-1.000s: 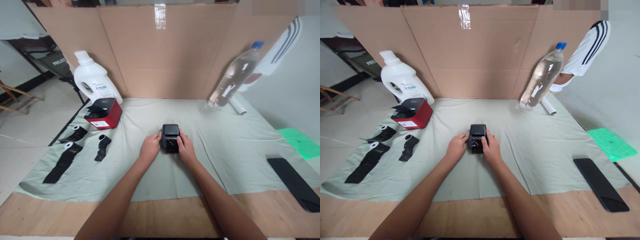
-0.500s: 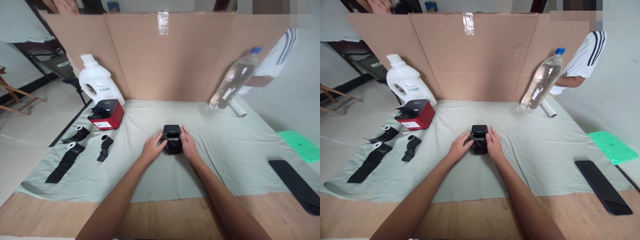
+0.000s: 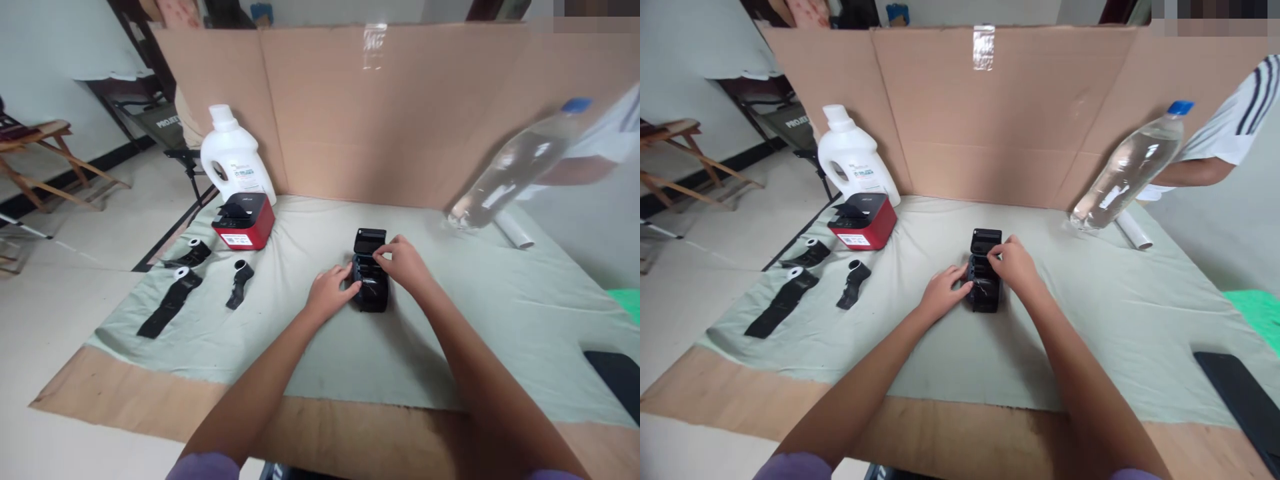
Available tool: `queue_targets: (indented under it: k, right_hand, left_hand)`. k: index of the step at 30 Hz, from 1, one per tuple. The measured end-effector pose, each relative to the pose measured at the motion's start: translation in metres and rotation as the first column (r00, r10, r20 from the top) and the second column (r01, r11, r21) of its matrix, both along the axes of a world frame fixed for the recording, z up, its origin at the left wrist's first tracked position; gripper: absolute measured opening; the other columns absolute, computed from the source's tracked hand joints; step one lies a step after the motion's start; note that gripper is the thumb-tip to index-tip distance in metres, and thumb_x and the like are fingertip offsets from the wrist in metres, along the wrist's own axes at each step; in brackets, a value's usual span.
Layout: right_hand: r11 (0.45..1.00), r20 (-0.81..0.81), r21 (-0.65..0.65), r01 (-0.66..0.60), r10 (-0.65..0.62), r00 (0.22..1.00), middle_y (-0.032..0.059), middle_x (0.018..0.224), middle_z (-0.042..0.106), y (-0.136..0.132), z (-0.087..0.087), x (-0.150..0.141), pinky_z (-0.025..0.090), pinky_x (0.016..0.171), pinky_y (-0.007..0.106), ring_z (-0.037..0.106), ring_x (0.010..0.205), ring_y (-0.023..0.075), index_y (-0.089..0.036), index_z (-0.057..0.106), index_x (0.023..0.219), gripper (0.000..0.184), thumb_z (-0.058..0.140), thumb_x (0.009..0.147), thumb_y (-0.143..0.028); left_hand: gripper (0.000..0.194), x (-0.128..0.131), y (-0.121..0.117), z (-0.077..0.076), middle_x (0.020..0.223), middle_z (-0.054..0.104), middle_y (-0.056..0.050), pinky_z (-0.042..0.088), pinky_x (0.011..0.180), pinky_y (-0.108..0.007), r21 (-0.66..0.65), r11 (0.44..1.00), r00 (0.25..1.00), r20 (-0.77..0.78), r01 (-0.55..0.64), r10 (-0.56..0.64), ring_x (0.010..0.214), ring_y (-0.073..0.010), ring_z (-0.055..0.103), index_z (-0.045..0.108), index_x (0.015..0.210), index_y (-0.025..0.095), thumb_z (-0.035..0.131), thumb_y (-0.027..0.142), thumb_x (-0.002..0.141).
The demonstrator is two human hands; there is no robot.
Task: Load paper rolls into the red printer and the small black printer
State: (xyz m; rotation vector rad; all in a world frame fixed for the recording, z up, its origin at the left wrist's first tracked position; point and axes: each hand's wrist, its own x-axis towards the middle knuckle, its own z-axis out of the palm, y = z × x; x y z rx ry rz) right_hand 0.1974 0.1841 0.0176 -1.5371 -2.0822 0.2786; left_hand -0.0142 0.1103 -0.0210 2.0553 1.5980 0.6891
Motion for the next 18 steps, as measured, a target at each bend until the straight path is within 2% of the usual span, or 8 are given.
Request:
queue_targets:
  k: [2,4,7,11,15,18]
  right_hand:
    - [0.984,0.096,-0.158,-0.077,0.093,0.991,0.0075,0.078,0.062,0.01,-0.002,-0.003,0.05,0.074,0.038,0.057,0.075,0.0233,-0.025,0.083,0.084,0.014,0.081,0.072,-0.031]
    - [0.96,0.158,-0.261,-0.103,0.148,0.976,0.0055,0.069,0.06,0.021,-0.005,-0.006,0.049,0.071,0.037,0.055,0.075,0.0243,-0.025,0.083,0.083,0.021,0.088,0.063,-0.027]
    - [0.939,0.201,-0.314,-0.142,0.212,0.957,0.0039,0.062,0.057,0.032,-0.005,-0.006,0.046,0.067,0.036,0.055,0.076,0.025,-0.023,0.081,0.079,0.021,0.09,0.06,-0.024]
    - [0.953,0.167,-0.286,-0.098,0.15,0.975,0.0063,0.065,0.058,0.034,0.003,0.002,0.045,0.069,0.04,0.056,0.077,0.0243,-0.02,0.081,0.088,0.024,0.089,0.066,-0.025]
    - [0.96,0.055,-0.243,-0.139,0.157,0.986,0.0113,0.076,0.065,0.024,0.027,0.013,0.047,0.065,0.046,0.058,0.068,0.0232,-0.023,0.073,0.081,0.014,0.084,0.075,-0.03]
    - [0.929,-0.06,-0.265,-0.258,0.251,0.966,0.0106,0.076,0.066,0.007,0.062,0.003,0.047,0.053,0.044,0.058,0.059,0.0219,-0.026,0.069,0.084,0.026,0.073,0.083,-0.052]
  left_hand:
    - [0.058,0.0,0.0,-0.001,0.123,0.068,-0.004,0.045,0.103,-0.037,0.007,1.0,1.0,0.002,-0.008,0.008,0.116,-0.0235,0.063,0.054,0.148,0.025,0.051,0.054,0.098]
    - [0.061,-0.001,0.0,-0.002,0.122,0.068,-0.005,0.044,0.104,-0.038,0.012,1.0,1.0,0.003,-0.009,0.009,0.116,-0.0242,0.063,0.054,0.148,0.024,0.05,0.057,0.097]
    - [0.064,-0.002,-0.001,-0.001,0.123,0.068,-0.006,0.044,0.104,-0.038,0.011,1.0,1.0,0.012,-0.007,0.007,0.117,-0.0247,0.063,0.054,0.148,0.024,0.049,0.061,0.097]
    - [0.065,-0.003,-0.002,0.001,0.124,0.068,-0.006,0.044,0.105,-0.039,0.002,1.0,1.0,0.029,0.0,0.0,0.117,-0.0248,0.063,0.053,0.148,0.026,0.047,0.065,0.096]
    - [0.058,-0.005,0.0,0.003,0.128,0.067,-0.008,0.045,0.105,-0.041,0.012,1.0,1.0,0.024,0.019,-0.02,0.117,-0.0251,0.063,0.053,0.148,0.026,0.039,0.057,0.102]
    - [0.051,-0.007,0.003,0.004,0.125,0.069,-0.008,0.047,0.1,-0.041,0.004,0.999,0.999,0.019,0.049,-0.049,0.114,-0.0249,0.065,0.054,0.147,0.026,0.034,0.047,0.105]
